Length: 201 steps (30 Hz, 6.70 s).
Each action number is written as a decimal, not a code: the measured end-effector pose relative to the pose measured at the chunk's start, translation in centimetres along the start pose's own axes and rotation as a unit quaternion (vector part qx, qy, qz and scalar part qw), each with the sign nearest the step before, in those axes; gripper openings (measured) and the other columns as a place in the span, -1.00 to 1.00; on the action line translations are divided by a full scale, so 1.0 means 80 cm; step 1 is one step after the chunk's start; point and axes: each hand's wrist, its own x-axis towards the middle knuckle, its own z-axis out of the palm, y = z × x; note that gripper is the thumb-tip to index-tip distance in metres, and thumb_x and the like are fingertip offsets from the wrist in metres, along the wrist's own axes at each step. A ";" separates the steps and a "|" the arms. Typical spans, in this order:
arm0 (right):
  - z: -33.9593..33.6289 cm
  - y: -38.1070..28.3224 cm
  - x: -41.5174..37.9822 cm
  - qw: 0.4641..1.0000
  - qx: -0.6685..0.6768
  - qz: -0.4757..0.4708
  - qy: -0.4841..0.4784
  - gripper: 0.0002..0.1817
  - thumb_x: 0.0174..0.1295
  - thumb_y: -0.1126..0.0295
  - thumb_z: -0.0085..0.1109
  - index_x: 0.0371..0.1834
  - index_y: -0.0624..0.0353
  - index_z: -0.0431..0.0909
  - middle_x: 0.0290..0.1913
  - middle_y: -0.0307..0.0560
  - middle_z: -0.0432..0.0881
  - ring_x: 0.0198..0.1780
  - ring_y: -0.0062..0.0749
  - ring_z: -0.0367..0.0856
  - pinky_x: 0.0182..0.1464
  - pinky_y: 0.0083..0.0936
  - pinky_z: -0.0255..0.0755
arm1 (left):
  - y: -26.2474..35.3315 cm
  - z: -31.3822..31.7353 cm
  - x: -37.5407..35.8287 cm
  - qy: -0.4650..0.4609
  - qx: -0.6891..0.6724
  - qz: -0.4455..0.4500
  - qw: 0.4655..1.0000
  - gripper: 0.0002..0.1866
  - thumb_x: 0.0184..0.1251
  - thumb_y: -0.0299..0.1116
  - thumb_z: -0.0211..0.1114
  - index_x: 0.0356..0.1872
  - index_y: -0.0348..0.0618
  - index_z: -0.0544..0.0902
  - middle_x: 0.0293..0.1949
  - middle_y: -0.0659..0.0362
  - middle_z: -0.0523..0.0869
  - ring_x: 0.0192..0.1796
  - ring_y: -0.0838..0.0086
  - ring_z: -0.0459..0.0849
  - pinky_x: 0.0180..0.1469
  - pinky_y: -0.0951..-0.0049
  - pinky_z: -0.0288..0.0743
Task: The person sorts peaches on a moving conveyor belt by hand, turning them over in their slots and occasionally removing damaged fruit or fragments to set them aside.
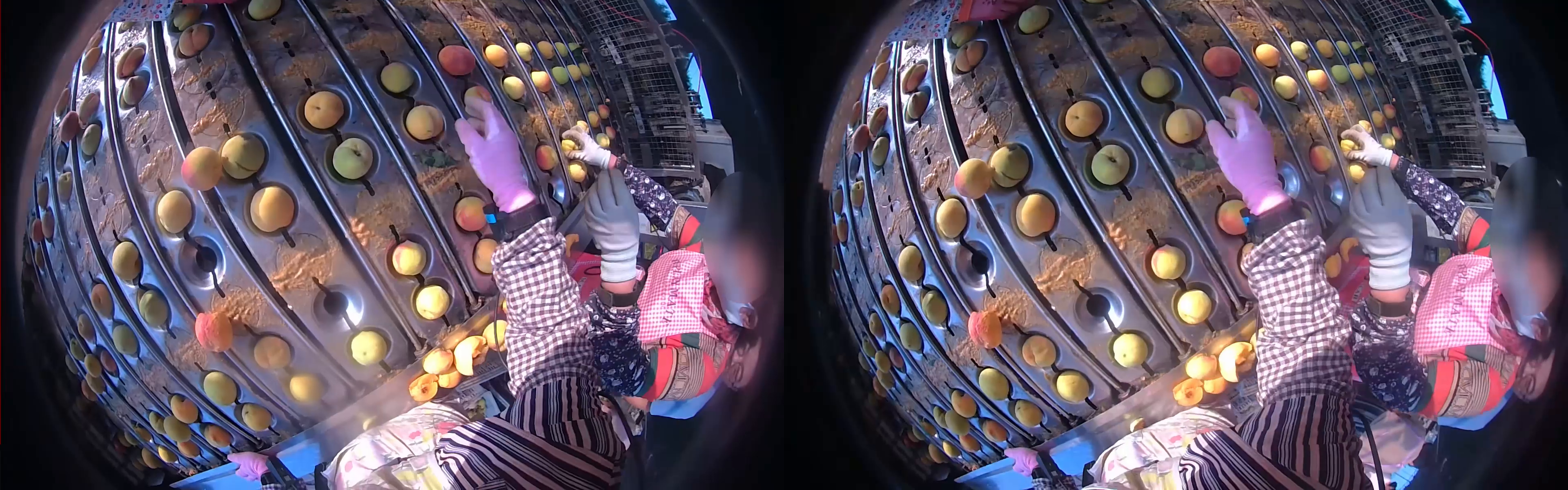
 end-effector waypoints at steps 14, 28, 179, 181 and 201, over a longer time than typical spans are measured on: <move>-0.053 0.079 -0.149 0.947 -0.306 -0.060 -0.082 -0.31 0.16 0.15 0.40 0.40 0.00 0.46 0.36 0.01 0.49 0.34 0.00 0.47 0.36 -0.15 0.43 | -0.012 0.051 0.069 -0.036 -0.027 -0.017 0.999 0.14 0.16 0.60 0.10 0.33 -0.42 0.50 0.30 -0.30 0.56 0.35 -0.14 0.52 0.39 0.06 0.41; -0.054 0.081 -0.175 0.951 -0.283 -0.116 -0.047 -0.42 0.20 0.25 0.42 0.32 0.02 0.52 0.24 0.03 0.55 0.18 -0.04 0.59 0.19 -0.20 0.53 | 0.002 0.042 0.112 0.003 -0.019 0.004 1.000 0.09 0.23 0.57 0.06 0.34 -0.40 0.47 0.30 -0.29 0.56 0.34 -0.12 0.53 0.38 0.07 0.41; 0.327 -0.200 -0.101 0.957 -0.263 -0.121 -0.018 -0.26 0.12 0.18 0.47 0.39 0.07 0.43 0.31 0.05 0.53 0.35 0.00 0.50 0.37 -0.15 0.41 | 0.024 0.031 0.319 0.008 0.142 0.201 0.969 -0.38 0.59 0.18 -0.04 0.32 -0.11 0.51 0.20 -0.38 0.55 0.16 -0.25 0.60 0.11 -0.11 0.55; 0.328 -0.201 -0.107 0.955 -0.267 -0.129 -0.002 -0.27 0.11 0.18 0.48 0.38 0.06 0.45 0.28 0.05 0.55 0.32 0.01 0.52 0.35 -0.15 0.43 | 0.022 0.035 0.324 0.007 0.131 0.188 0.973 -0.36 0.58 0.20 -0.04 0.34 -0.13 0.50 0.21 -0.36 0.55 0.19 -0.23 0.59 0.14 -0.10 0.53; 0.397 -0.301 -0.170 0.950 -0.241 -0.136 -0.144 -0.42 0.20 0.11 0.39 0.26 0.10 0.54 0.21 0.05 0.61 0.19 0.01 0.63 0.26 -0.20 0.50 | 0.010 0.065 0.360 0.009 0.026 0.054 0.998 -0.05 0.48 0.36 0.02 0.52 -0.35 0.29 0.43 -0.22 0.47 0.44 -0.08 0.46 0.47 0.06 0.33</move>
